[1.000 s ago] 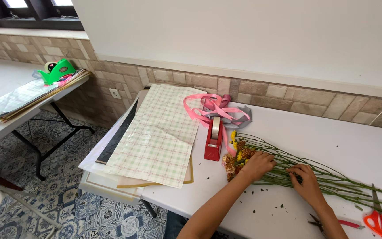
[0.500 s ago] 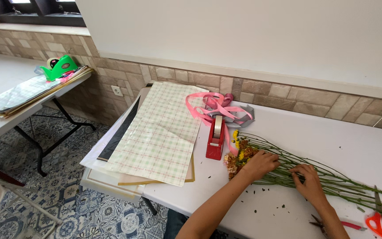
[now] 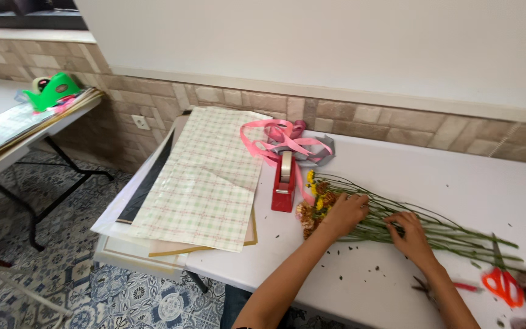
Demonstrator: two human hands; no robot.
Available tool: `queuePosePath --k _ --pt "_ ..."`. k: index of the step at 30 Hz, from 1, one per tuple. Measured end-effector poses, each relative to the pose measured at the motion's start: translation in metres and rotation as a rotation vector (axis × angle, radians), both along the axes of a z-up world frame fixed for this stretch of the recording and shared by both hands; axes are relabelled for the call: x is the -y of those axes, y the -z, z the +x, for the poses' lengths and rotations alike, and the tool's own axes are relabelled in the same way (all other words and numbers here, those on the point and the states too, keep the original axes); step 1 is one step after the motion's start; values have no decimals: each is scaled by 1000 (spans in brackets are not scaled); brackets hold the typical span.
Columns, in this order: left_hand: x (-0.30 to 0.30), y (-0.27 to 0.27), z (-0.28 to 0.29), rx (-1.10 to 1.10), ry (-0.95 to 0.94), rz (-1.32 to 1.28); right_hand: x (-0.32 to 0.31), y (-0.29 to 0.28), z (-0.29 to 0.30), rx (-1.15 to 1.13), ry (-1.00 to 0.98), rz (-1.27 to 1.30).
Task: The person trims flower stems using shears and arranges the flowers into a bouquet on a table.
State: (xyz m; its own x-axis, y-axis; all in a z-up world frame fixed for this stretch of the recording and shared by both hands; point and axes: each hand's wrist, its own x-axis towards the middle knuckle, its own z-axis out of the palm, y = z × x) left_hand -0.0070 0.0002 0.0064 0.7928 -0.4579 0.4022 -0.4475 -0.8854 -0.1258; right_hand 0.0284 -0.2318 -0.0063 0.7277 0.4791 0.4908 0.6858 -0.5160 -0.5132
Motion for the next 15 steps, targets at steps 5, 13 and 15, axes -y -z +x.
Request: queuePosePath --k 5,13,15 --pt "-10 -21 -8 42 24 -204 2 -13 -15 -14 15 63" --pt "30 -13 -24 79 115 -385 16 -15 -38 22 69 117" --pt "53 -10 -32 83 160 -420 21 -14 -45 51 85 116"
